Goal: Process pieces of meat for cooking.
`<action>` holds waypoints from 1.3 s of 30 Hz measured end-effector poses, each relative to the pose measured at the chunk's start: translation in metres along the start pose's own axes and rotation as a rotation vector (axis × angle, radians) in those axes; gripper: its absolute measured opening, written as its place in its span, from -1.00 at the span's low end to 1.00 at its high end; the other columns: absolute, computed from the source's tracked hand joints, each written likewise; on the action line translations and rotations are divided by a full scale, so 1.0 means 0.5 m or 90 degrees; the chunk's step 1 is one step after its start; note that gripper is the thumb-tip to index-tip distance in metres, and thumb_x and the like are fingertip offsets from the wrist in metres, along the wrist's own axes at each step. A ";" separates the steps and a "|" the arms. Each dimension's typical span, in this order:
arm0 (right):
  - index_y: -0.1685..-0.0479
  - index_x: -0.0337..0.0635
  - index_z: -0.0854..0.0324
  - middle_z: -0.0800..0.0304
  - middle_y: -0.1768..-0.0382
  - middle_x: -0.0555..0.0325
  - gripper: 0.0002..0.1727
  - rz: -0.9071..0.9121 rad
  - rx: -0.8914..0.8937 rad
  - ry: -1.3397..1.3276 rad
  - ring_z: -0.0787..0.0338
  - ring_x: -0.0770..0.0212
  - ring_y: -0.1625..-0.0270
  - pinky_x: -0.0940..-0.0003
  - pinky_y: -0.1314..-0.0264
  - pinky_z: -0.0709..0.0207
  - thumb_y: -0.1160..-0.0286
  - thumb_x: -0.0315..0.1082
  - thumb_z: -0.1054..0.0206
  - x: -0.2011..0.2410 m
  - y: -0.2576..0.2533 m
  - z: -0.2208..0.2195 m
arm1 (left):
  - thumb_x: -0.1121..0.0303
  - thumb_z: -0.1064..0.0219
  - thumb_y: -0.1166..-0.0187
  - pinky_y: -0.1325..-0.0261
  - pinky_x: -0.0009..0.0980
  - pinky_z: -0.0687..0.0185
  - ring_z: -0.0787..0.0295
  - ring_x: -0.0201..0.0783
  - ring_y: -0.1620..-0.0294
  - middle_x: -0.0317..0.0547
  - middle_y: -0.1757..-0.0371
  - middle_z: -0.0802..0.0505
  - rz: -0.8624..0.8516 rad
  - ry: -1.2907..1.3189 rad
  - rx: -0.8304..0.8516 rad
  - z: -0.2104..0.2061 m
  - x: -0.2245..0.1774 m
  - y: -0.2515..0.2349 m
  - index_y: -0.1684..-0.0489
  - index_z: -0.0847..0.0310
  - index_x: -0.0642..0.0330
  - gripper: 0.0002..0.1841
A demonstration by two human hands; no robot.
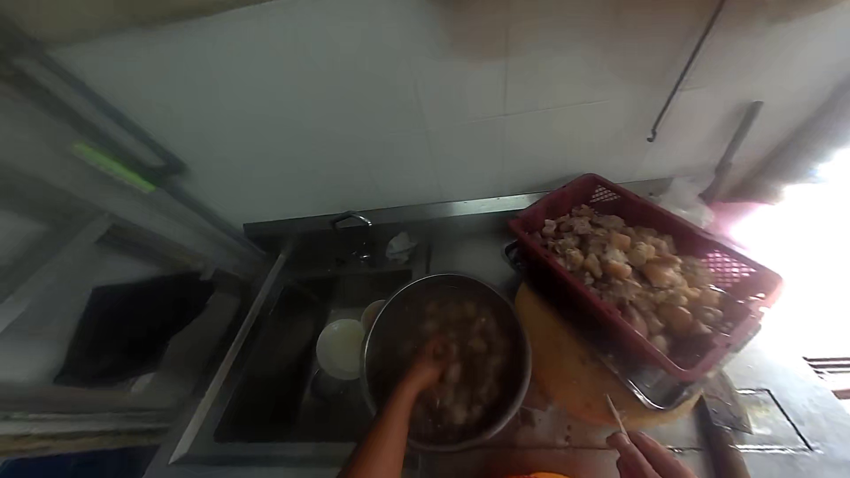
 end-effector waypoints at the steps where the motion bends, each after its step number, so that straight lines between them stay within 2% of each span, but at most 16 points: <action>1: -0.09 -0.26 -0.71 -0.68 0.54 0.13 -0.61 0.016 0.003 0.005 -0.60 0.24 0.62 0.26 0.58 -0.56 -0.86 -0.15 -0.06 0.019 -0.009 -0.008 | -0.04 -0.45 -0.53 -0.40 -0.06 -0.69 -0.75 -0.13 -0.31 -0.01 -0.33 -0.77 -0.003 0.131 -0.035 0.021 0.005 0.000 -0.51 -0.55 0.02 -0.40; 3: -0.08 -0.25 -0.70 -0.69 0.52 0.12 -0.61 0.040 0.015 0.023 -0.63 0.22 0.59 0.24 0.56 -0.58 -0.86 -0.13 -0.09 0.055 -0.025 -0.027 | 0.17 -0.43 -0.59 -0.32 -0.10 -0.75 -0.79 -0.10 -0.23 0.02 -0.25 -0.80 -0.032 0.370 -0.069 0.059 -0.012 0.018 -0.45 -0.56 0.11 -0.52; 5: -0.07 -0.23 -0.70 -0.71 0.50 0.10 -0.61 0.057 0.040 0.060 -0.66 0.19 0.57 0.20 0.53 -0.61 -0.84 -0.10 -0.10 0.086 -0.038 -0.050 | 0.39 -0.30 -0.64 -0.26 0.02 -0.79 -0.83 0.08 -0.16 0.20 -0.25 -0.78 -0.090 0.559 -0.056 0.083 -0.059 0.049 -0.46 -0.52 0.25 -0.58; 8: -0.06 -0.17 -0.73 -0.78 0.45 0.11 -0.62 0.090 0.083 0.140 -0.75 0.18 0.49 0.11 0.40 -0.70 -0.80 -0.05 -0.17 0.149 -0.051 -0.094 | 0.36 -0.29 -0.61 -0.24 0.13 -0.75 -0.83 0.12 -0.04 0.24 -0.12 -0.78 -0.204 0.720 0.021 0.101 -0.151 0.097 -0.36 -0.51 0.27 -0.62; 11: -0.19 0.03 -0.73 -0.82 0.35 0.25 -0.70 0.198 0.080 0.179 -0.76 0.28 0.42 0.17 0.34 -0.72 -0.64 -0.06 -0.37 0.263 -0.064 -0.144 | 0.22 -0.39 -0.61 -0.13 0.00 -0.80 -0.83 -0.02 0.08 0.14 -0.03 -0.80 -0.253 0.736 0.114 0.082 -0.234 0.142 -0.30 -0.60 0.19 -0.62; 14: -0.60 0.21 -0.50 -0.83 -0.05 0.36 -0.36 0.291 0.095 0.172 -0.81 0.41 0.20 0.33 0.14 -0.82 -0.51 0.07 -0.48 0.358 -0.091 -0.194 | 0.17 -0.34 -0.68 0.04 -0.16 -0.83 -0.82 -0.11 0.16 0.10 0.01 -0.82 -0.274 0.625 0.211 0.019 -0.314 0.183 -0.38 -0.59 0.19 -0.59; 17: -0.42 0.13 -0.66 -0.82 -0.06 0.30 -0.49 0.304 0.086 0.180 -0.81 0.42 0.09 0.37 -0.01 -0.78 -0.57 0.10 -0.41 0.375 -0.108 -0.199 | 0.17 -0.24 -0.70 -0.16 -0.04 -0.82 -0.82 0.00 -0.12 0.12 -0.32 -0.75 -0.263 0.509 0.292 -0.045 -0.360 0.217 -0.76 -0.27 0.12 -0.38; 19: -0.22 0.07 -0.75 -0.85 0.12 0.35 -0.60 0.283 0.058 0.140 -0.81 0.45 0.21 0.40 0.12 -0.78 -0.60 0.08 -0.39 0.362 -0.120 -0.158 | 0.30 -0.19 -0.69 -0.09 0.02 -0.83 -0.82 0.10 -0.06 0.22 -0.31 -0.73 -0.245 0.532 0.289 -0.056 -0.364 0.214 -0.79 -0.12 0.19 -0.35; 22: -0.11 0.11 -0.78 -0.82 0.32 0.36 -0.70 0.277 -0.076 0.182 -0.77 0.40 0.36 0.30 0.29 -0.75 -0.55 0.01 -0.43 0.373 -0.147 -0.024 | 0.39 -0.19 -0.68 0.01 -0.05 -0.85 -0.85 0.08 0.03 0.19 -0.30 -0.76 -0.277 0.508 0.229 -0.049 -0.363 0.196 -0.57 -0.29 0.32 -0.51; 23: -0.21 0.13 -0.76 -0.84 0.28 0.28 -0.65 0.278 -0.145 0.227 -0.79 0.30 0.35 0.17 0.29 -0.78 -0.50 -0.02 -0.48 0.386 -0.157 0.033 | 0.39 -0.23 -0.67 0.01 -0.08 -0.85 -0.85 0.04 0.04 0.15 -0.31 -0.77 -0.291 0.482 0.212 -0.045 -0.364 0.193 -0.51 -0.38 0.32 -0.55; 25: -0.61 0.13 -0.51 -0.85 0.05 -0.03 -0.31 0.216 -0.240 0.308 -0.84 -0.05 0.20 -0.26 0.14 -0.73 -0.45 0.00 -0.56 0.412 -0.180 0.138 | 0.37 -0.30 -0.64 -0.01 -0.12 -0.86 -0.86 -0.02 0.04 0.09 -0.30 -0.80 -0.293 0.433 0.188 -0.043 -0.372 0.188 -0.51 -0.45 0.32 -0.53; 27: -0.70 0.18 -0.36 -0.85 -0.05 -0.08 -0.23 0.151 -0.302 0.328 -0.86 -0.15 0.11 -0.38 0.05 -0.70 -0.49 0.09 -0.51 0.407 -0.197 0.222 | 0.35 -0.32 -0.63 -0.01 -0.17 -0.87 -0.88 -0.07 0.04 0.02 -0.29 -0.82 -0.293 0.373 0.177 -0.045 -0.392 0.177 -0.54 -0.47 0.30 -0.50; 30: -0.51 0.12 -0.55 -0.84 0.14 0.01 -0.47 0.162 -0.358 0.253 -0.83 -0.03 0.25 -0.25 0.19 -0.73 -0.65 0.11 -0.32 0.381 -0.183 0.267 | 0.26 -0.31 -0.66 0.09 -0.25 -0.87 -0.87 -0.18 0.18 -0.07 -0.10 -0.88 -0.330 0.291 0.163 -0.050 -0.482 0.138 -0.49 -0.55 0.24 -0.54; 33: -0.16 -0.01 -0.69 -0.75 0.36 0.13 -0.51 0.161 -0.265 0.169 -0.75 0.13 0.42 -0.02 0.37 -0.70 -0.82 0.14 0.00 0.342 -0.156 0.190 | 0.21 -0.19 -0.77 0.10 -0.28 -0.83 -0.84 -0.22 0.26 -0.13 0.05 -0.89 -0.351 0.244 0.198 -0.069 -0.594 0.115 -0.63 -0.46 0.01 -0.54; 36: 0.11 0.00 -0.73 -0.72 0.45 0.32 -0.54 0.332 -0.207 0.245 -0.74 0.34 0.40 0.23 0.32 -0.72 -0.87 0.04 0.03 0.395 -0.106 0.100 | 0.25 -0.10 -0.80 0.18 -0.27 -0.81 -0.79 -0.19 0.33 -0.07 0.15 -0.85 -0.427 0.258 0.280 -0.094 -0.683 0.133 -0.65 -0.43 0.04 -0.54; 39: 0.27 0.06 -0.64 -0.66 0.52 0.28 -0.50 0.267 -0.182 0.386 -0.75 0.23 0.38 0.07 0.29 -0.69 -0.84 0.13 0.07 0.394 -0.116 0.103 | 0.27 -0.06 -0.77 0.27 -0.25 -0.77 -0.74 -0.19 0.40 -0.02 0.19 -0.83 -0.461 0.312 0.334 -0.130 -0.695 0.175 -0.57 -0.50 0.16 -0.56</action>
Point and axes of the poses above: each hand's wrist, its own y-axis away from the middle knuckle, its own z-axis out of the back of the hand, x = y × z, the point moved 10 cm from there along -y, towards the middle knuckle
